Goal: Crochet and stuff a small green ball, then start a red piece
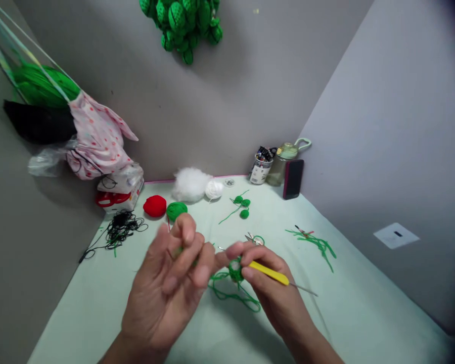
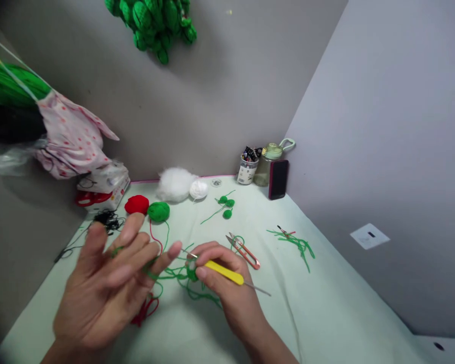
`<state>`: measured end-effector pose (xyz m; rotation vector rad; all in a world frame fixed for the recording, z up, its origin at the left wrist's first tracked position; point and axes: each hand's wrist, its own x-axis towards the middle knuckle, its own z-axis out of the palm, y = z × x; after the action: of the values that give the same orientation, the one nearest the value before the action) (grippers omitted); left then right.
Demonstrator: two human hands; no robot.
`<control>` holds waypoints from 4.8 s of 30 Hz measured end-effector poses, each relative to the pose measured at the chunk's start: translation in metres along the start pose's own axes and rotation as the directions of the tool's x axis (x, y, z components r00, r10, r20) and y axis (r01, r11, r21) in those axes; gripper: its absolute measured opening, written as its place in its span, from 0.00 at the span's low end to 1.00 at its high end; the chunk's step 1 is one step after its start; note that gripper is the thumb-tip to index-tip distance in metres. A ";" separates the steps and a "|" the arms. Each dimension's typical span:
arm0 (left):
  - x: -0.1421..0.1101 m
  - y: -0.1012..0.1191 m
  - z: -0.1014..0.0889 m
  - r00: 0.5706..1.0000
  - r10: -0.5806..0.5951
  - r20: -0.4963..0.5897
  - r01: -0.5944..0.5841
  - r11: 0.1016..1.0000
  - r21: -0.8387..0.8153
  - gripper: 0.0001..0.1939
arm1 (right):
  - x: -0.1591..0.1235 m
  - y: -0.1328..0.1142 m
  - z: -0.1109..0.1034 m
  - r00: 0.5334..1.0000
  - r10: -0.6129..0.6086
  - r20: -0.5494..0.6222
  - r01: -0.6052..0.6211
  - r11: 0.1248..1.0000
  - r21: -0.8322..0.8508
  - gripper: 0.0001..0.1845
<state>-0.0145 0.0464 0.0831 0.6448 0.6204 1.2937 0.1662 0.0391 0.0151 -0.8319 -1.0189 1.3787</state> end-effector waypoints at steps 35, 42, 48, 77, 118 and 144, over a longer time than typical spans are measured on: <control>0.012 -0.070 -0.038 0.747 0.419 0.517 -0.563 -0.016 0.826 0.39 | -0.005 0.017 0.015 0.894 -0.419 -0.159 0.310 0.834 -0.457 0.05; 0.010 -0.064 -0.033 0.919 0.284 0.272 -0.374 0.421 0.826 0.34 | -0.004 0.013 0.001 0.868 -0.487 -0.095 0.347 0.731 -0.587 0.10; 0.011 -0.062 -0.027 0.997 0.041 0.070 -0.071 0.849 0.524 0.43 | -0.008 0.009 -0.002 0.857 -0.512 -0.058 0.407 0.741 -0.534 0.09; 0.019 -0.049 -0.034 0.978 -0.158 0.137 0.041 0.786 0.617 0.40 | 0.001 0.007 -0.021 0.974 -0.220 -0.044 0.205 0.953 -0.222 0.03; 0.029 -0.036 -0.047 0.925 -0.181 0.333 -0.177 0.572 0.801 0.29 | 0.003 0.001 -0.025 0.990 -0.138 0.042 0.144 0.972 -0.186 0.13; 0.023 -0.041 -0.046 0.913 -0.064 0.404 -0.360 0.343 0.868 0.25 | -0.003 -0.004 -0.025 0.833 -0.452 0.319 0.553 0.662 -0.506 0.10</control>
<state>-0.0172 0.0668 0.0200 1.9401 0.9949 0.8038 0.1912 0.0381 0.0097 -0.7821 -1.7111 0.6453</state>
